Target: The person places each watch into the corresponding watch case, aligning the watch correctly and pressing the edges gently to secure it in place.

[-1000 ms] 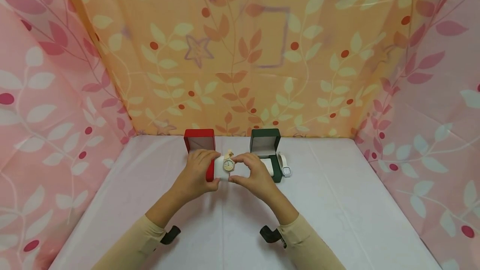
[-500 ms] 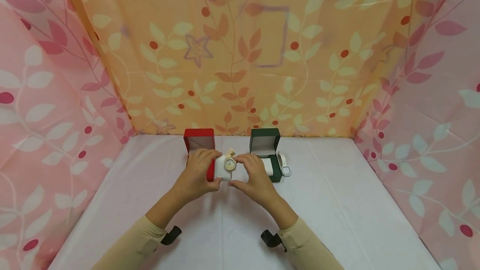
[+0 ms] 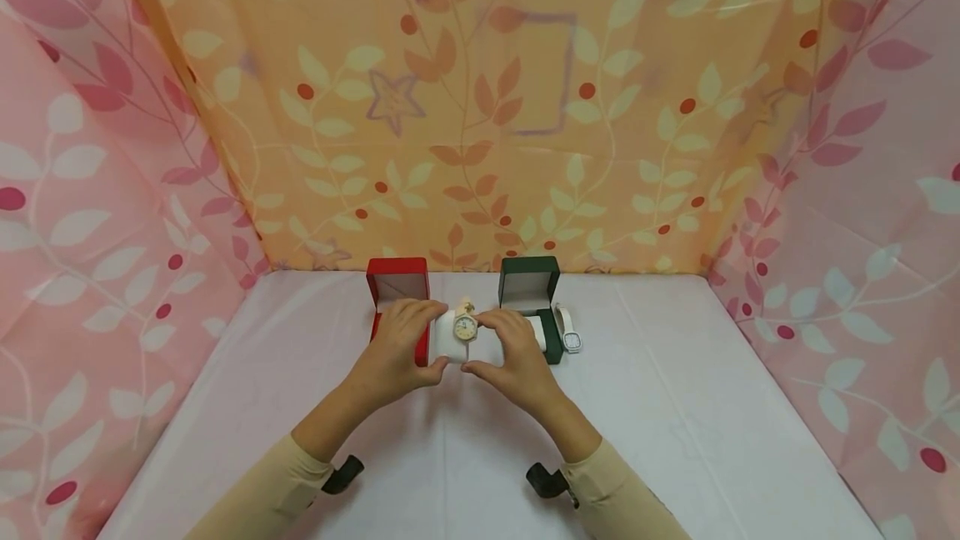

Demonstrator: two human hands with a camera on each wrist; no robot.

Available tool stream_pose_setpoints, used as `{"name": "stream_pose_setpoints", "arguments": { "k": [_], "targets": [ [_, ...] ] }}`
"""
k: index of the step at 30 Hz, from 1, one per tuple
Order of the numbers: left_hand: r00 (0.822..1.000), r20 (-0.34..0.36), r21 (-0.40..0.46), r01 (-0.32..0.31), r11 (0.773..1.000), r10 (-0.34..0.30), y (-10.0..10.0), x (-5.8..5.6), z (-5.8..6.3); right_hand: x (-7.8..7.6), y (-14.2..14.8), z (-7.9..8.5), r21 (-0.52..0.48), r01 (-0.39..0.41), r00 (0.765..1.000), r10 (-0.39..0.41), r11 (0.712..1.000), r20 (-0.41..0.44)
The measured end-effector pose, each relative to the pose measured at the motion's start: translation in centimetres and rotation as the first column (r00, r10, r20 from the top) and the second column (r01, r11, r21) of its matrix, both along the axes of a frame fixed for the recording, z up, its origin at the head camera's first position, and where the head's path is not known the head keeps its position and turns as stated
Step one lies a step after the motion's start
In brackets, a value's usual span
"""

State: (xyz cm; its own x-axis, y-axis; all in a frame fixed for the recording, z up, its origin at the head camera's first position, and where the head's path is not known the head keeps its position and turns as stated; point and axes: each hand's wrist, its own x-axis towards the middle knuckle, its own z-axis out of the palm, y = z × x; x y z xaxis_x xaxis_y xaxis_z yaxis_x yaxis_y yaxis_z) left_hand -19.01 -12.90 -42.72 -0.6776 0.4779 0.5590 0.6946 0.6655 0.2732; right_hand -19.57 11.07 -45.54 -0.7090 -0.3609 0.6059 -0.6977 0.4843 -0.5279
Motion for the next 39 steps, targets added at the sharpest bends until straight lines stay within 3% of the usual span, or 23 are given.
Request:
{"name": "stream_pose_setpoints", "arguments": {
  "k": [12,21,29,39],
  "targets": [
    [0.998,0.070,-0.041,-0.004,0.999,0.007,0.1,0.6,0.4,0.1,0.6,0.2,-0.037,0.004,1.000,-0.003,0.999,0.019],
    [0.999,0.046,0.007,0.007,1.000,-0.008,0.4,0.0,1.0,0.3,0.7,0.2,-0.102,0.031,0.998,-0.036,0.994,-0.051],
    [0.999,0.042,0.070,0.004,0.998,-0.007,0.5,0.2,0.8,0.5,0.7,0.4,-0.127,0.018,0.996,-0.029,0.992,-0.086],
    [1.000,-0.015,0.135,0.020,0.991,-0.018,0.5,0.7,0.7,0.8,0.9,1.2,-0.141,-0.018,0.993,0.002,0.990,-0.114]
  ]
}}
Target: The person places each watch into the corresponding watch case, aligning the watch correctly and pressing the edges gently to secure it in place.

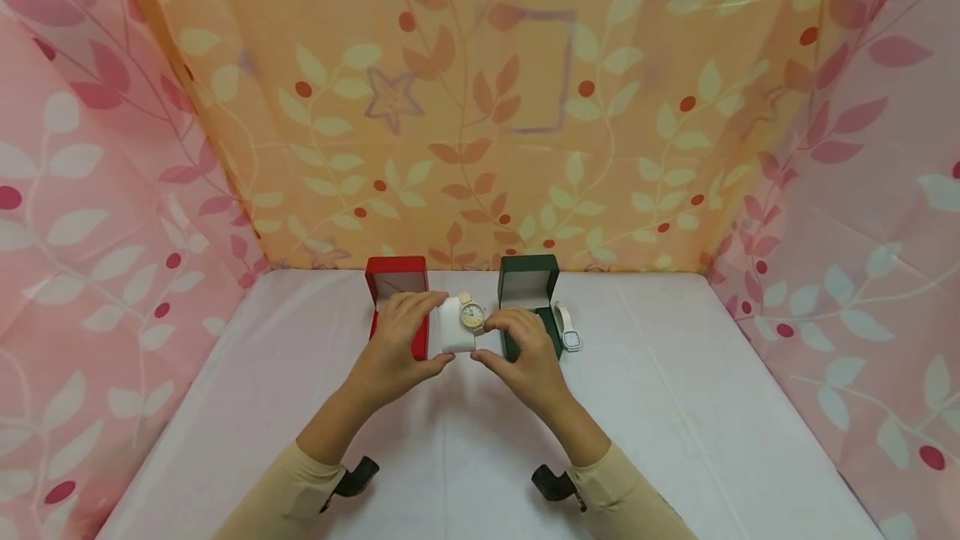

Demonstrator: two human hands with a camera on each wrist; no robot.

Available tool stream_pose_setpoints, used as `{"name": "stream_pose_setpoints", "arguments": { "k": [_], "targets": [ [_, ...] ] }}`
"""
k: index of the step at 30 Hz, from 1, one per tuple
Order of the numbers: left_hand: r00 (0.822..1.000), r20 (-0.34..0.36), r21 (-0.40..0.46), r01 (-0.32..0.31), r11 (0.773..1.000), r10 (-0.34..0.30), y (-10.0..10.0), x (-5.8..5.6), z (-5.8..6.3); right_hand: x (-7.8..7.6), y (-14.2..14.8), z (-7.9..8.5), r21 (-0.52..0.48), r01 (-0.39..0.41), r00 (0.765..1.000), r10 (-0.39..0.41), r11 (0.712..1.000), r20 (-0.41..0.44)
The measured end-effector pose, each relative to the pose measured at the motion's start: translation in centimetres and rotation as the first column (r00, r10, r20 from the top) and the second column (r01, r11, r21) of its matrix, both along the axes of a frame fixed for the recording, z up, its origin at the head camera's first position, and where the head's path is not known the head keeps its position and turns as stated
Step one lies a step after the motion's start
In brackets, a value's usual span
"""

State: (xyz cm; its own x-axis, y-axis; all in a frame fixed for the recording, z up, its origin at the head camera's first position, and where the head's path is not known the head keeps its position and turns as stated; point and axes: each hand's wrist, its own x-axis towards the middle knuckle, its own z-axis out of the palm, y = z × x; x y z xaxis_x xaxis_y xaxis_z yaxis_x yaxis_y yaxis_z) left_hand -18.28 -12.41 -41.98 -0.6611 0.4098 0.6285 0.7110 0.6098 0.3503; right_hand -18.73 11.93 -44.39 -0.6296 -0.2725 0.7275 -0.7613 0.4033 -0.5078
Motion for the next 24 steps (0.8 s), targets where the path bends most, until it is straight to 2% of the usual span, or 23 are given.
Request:
{"name": "stream_pose_setpoints", "arguments": {
  "k": [6,16,24],
  "targets": [
    [1.000,-0.009,0.035,0.002,0.999,-0.002,0.1,0.2,-0.2,0.0,0.4,0.1,-0.002,-0.013,1.000,0.013,1.000,0.009],
    [0.997,0.080,0.089,-0.023,0.996,0.016,0.3,0.8,-0.9,0.4,0.5,-0.2,-0.005,-0.028,0.999,0.028,1.000,0.025],
    [0.994,0.110,0.109,-0.029,0.994,0.017,0.4,1.1,-1.2,0.7,0.7,-0.3,0.009,-0.029,0.999,0.028,1.000,0.036]
  ]
}}
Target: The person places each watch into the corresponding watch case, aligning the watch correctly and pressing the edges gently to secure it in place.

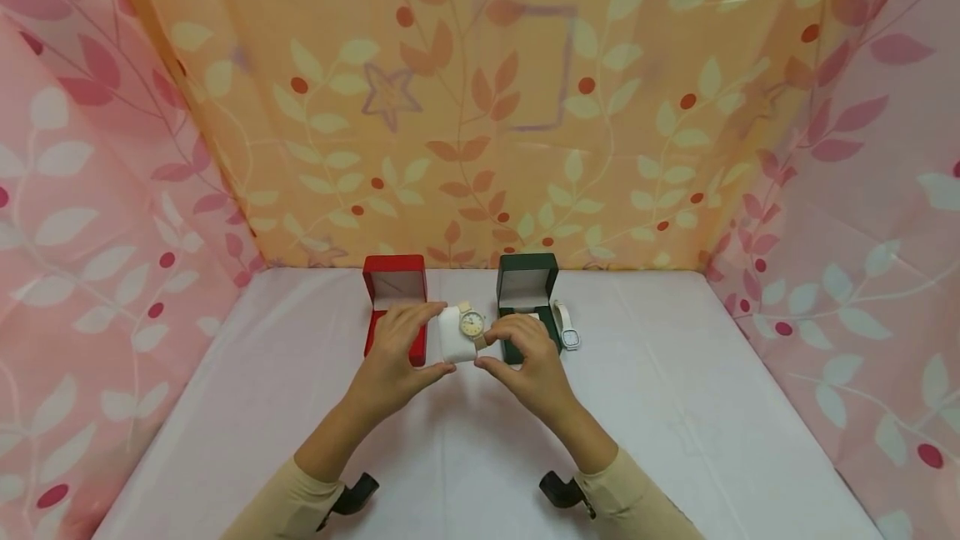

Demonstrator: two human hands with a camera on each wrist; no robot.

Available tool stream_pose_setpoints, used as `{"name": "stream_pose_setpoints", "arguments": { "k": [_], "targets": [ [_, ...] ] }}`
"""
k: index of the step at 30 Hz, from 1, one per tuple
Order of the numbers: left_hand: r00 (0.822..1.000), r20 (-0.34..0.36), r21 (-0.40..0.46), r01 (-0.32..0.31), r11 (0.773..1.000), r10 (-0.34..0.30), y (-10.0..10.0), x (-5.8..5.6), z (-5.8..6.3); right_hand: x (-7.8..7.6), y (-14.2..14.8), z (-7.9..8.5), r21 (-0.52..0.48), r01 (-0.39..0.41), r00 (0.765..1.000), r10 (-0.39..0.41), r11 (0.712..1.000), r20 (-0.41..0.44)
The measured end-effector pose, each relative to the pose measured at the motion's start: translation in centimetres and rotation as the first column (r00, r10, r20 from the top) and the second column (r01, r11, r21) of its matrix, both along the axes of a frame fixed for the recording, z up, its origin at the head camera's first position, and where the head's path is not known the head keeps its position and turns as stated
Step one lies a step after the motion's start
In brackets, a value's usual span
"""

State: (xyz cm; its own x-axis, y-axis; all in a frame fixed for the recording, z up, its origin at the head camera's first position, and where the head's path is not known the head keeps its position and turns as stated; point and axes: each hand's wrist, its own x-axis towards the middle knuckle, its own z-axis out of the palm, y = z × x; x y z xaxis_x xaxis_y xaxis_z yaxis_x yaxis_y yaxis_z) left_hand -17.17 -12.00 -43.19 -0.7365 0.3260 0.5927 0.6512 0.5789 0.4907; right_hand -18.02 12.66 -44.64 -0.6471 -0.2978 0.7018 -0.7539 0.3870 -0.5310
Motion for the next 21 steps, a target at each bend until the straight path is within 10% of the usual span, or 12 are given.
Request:
{"name": "stream_pose_setpoints", "arguments": {
  "k": [21],
  "targets": [
    [0.999,0.036,0.027,-0.027,0.999,0.026,0.24,0.82,-0.61,0.85,0.09,-0.67,0.015,0.019,0.999,-0.019,1.000,0.042]
  ]
}}
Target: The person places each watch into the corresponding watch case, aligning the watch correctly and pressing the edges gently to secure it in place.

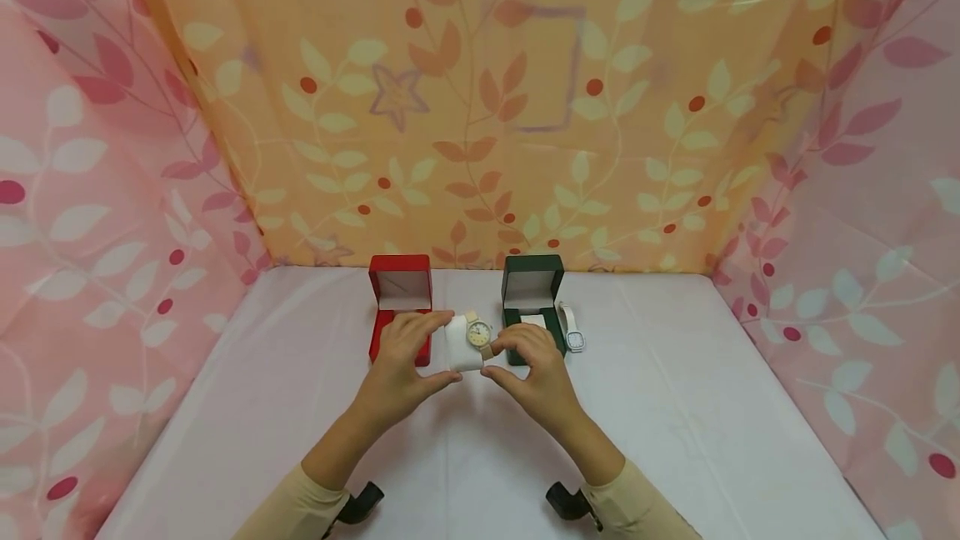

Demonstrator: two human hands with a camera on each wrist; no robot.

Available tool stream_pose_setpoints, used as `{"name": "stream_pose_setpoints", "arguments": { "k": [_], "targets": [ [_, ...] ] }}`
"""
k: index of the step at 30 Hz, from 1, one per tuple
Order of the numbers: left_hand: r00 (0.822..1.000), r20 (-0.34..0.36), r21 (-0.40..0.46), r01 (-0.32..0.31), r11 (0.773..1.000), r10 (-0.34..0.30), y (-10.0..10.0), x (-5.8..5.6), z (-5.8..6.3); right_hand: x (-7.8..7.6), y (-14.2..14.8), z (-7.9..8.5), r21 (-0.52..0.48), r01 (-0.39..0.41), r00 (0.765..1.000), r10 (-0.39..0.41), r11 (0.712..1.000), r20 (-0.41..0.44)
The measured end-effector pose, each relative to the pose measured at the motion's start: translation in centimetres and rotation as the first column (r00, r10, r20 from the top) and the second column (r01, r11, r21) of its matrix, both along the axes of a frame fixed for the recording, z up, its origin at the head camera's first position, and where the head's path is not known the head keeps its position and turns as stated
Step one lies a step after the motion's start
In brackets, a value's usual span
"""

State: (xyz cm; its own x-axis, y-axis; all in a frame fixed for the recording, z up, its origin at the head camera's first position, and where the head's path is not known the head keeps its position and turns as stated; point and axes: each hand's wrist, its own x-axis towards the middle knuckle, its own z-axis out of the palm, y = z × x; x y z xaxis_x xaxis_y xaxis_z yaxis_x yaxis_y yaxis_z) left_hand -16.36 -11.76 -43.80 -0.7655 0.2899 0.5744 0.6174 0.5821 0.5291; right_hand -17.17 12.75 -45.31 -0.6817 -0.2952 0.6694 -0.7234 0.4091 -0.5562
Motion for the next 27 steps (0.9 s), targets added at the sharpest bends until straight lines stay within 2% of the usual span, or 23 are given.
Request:
{"name": "stream_pose_setpoints", "arguments": {
  "k": [11,27],
  "targets": [
    [1.000,-0.005,-0.001,-0.017,1.000,0.017,0.10,0.13,-0.52,-0.05,0.03,-0.54,0.003,0.015,1.000,-0.015,1.000,0.006],
    [0.995,-0.092,0.004,-0.032,0.999,0.032,0.31,-0.04,-0.97,0.39,-0.64,-0.71,-0.030,0.064,0.998,-0.063,0.998,0.031]
  ]
}}
